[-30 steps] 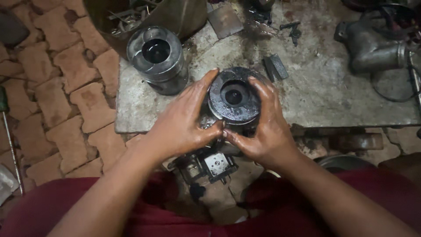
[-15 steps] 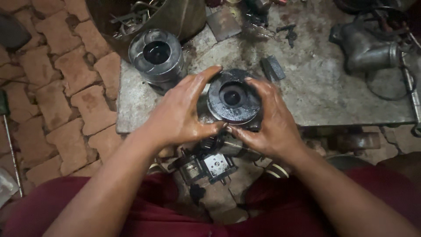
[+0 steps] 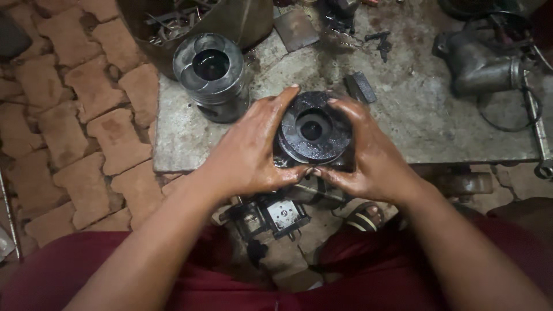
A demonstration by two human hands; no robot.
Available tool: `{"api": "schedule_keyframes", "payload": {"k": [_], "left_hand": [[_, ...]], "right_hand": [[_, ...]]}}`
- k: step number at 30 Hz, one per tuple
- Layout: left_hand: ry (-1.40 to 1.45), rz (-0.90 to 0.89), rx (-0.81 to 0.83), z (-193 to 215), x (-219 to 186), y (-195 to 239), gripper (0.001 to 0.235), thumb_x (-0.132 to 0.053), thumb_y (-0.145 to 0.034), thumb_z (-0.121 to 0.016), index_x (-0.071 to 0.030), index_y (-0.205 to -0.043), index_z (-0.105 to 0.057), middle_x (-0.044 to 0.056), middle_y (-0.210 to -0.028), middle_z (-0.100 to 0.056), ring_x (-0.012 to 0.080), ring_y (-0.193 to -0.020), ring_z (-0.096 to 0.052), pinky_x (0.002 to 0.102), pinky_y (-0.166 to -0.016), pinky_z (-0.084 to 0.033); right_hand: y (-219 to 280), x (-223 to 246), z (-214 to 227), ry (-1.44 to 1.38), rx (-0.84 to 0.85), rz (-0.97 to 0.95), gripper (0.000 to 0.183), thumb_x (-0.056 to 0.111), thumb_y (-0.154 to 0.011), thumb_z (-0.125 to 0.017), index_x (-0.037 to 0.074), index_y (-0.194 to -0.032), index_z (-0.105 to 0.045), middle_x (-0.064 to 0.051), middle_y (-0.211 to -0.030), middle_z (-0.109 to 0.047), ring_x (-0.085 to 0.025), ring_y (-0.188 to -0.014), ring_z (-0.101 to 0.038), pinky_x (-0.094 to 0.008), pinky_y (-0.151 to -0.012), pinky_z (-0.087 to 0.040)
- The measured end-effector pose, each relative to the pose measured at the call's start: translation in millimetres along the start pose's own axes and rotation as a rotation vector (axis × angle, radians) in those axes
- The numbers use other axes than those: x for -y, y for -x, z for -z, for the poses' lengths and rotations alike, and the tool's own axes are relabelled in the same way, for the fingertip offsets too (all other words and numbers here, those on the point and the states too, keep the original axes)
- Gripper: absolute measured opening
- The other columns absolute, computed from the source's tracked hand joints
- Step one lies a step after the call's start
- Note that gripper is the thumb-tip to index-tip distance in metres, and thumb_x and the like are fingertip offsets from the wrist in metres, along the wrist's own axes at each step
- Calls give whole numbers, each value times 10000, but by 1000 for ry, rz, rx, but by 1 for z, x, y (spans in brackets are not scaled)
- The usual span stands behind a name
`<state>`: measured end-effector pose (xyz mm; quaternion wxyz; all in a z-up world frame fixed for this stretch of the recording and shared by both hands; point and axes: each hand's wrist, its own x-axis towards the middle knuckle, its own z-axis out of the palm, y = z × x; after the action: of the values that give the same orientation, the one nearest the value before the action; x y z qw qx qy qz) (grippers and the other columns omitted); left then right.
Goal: The person cleans a piston by hand, wiping it and moving it across a workbench.
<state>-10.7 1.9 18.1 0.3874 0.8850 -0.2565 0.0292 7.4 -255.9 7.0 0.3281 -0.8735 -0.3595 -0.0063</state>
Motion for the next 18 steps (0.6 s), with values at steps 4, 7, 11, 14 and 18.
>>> {"api": "schedule_keyframes", "payload": {"k": [4,7,11,14,18], "left_hand": [[-25,-128,-31,0,4,-1,1082,-367,-735,-898,-8,-1560,-296,240,-1417,-553,408,-1317,-542,469,-1130,-466],[-51,-137,-46,-1,3,1,1057,-380,-756,-889,-21,-1563,-310,237,-1408,-570,404,-1323,-548,466,-1136,-472],[-90,-13,1,-3,-3,1,1049,-405,-710,-878,-44,-1534,-340,230,-1337,-586,396,-1260,-564,468,-1098,-482],[-103,13,-33,-8,-9,3,1027,-423,-718,-886,-58,-1517,-354,258,-1376,-559,403,-1267,-547,473,-1066,-487],[-116,-33,-119,-16,-13,3,1061,-468,-704,-897,-45,-1497,-334,264,-1432,-534,443,-1261,-579,501,-1053,-515]], "right_hand": [[2,6,-2,12,-7,-4,1070,375,-730,-896,87,-1534,-251,-252,-1550,-372,-469,-1481,-368,-556,-1211,-364],[4,10,-4,29,10,-85,1050,403,-737,-883,101,-1529,-264,-266,-1559,-350,-488,-1479,-346,-563,-1186,-362],[5,10,-3,74,31,-140,1009,392,-741,-877,120,-1519,-296,-268,-1563,-364,-497,-1468,-354,-572,-1167,-357],[8,12,-6,103,-54,-93,968,364,-750,-867,95,-1504,-322,-257,-1511,-437,-492,-1433,-414,-566,-1164,-384],[15,24,-17,83,-176,-104,885,271,-796,-835,30,-1500,-356,-244,-1443,-512,-447,-1368,-517,-529,-1163,-433]]}}
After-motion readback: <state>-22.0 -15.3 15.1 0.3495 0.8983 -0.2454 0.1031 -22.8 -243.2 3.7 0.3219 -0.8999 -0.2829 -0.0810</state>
